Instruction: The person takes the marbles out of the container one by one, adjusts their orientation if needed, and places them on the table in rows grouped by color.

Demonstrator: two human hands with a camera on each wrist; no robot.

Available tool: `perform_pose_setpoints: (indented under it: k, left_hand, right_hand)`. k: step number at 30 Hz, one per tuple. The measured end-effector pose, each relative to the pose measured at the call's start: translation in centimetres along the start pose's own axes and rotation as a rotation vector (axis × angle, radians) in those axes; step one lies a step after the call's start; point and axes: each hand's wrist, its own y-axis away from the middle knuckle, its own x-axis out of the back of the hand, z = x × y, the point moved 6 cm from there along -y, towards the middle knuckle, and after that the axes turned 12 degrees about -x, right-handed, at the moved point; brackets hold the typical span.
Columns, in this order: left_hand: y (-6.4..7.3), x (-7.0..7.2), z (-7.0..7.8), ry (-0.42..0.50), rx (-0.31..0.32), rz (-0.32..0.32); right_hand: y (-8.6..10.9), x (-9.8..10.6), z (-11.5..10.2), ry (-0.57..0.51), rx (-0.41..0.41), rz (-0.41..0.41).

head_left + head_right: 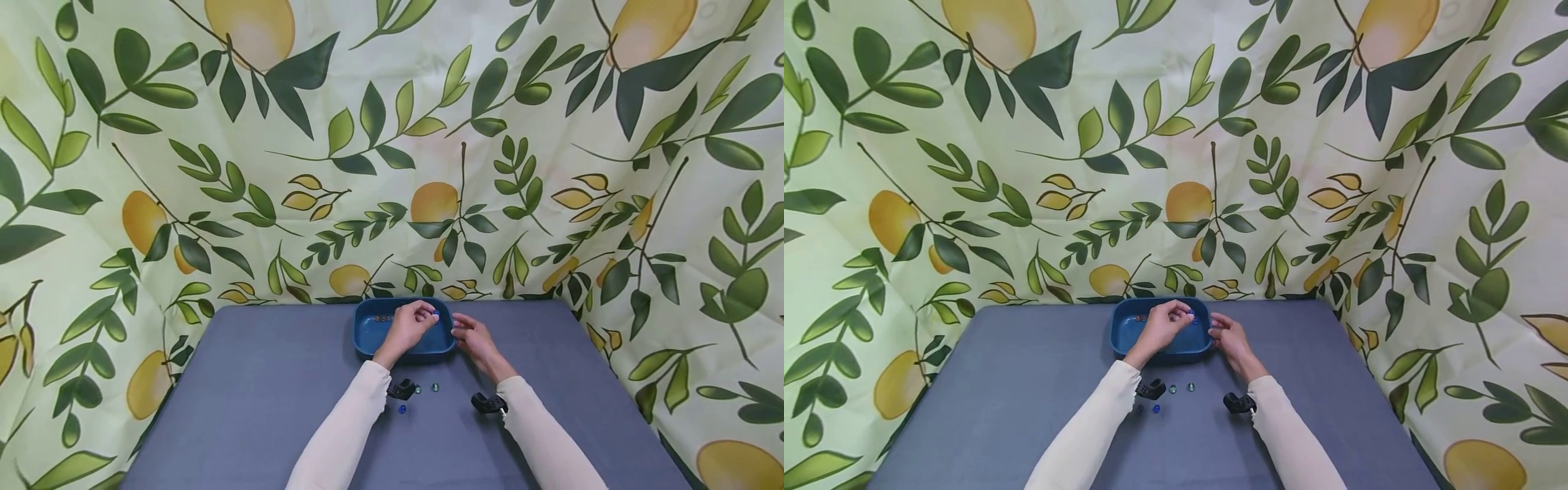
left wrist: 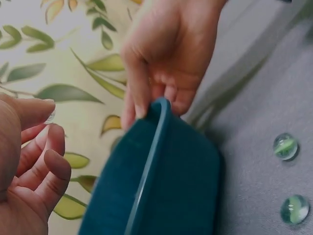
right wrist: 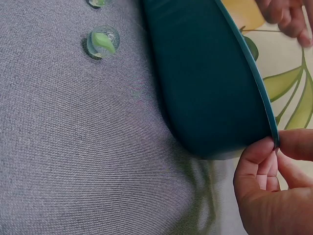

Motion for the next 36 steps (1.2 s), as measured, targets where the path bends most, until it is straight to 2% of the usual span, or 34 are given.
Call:
perform_pose_setpoints:
  k: [11, 19, 26, 30, 36]
  left_hand:
    - [3.9, 1.1, 2.8, 0.038, -0.100, 0.054]
    - [7.7, 1.4, 4.4, -0.020, -0.160, 0.041]
    - [10.3, 1.6, 4.5, -0.025, -0.195, 0.060]
    - [11.4, 1.6, 4.5, -0.076, -0.226, 0.058]
    - [12.6, 1.2, 3.8, -0.193, -0.193, 0.019]
  right_hand:
    - [0.1, 0.3, 0.2, 0.027, -0.010, 0.011]
    - [-0.2, 0.2, 0.1, 0.026, -0.007, 0.020]
    - [-0.1, 0.1, -0.1, 0.018, 0.002, 0.010]
    - [-0.2, 0.1, -0.1, 0.013, -0.007, 0.005]
    - [-0.4, 0.2, -0.1, 0.006, -0.020, 0.000]
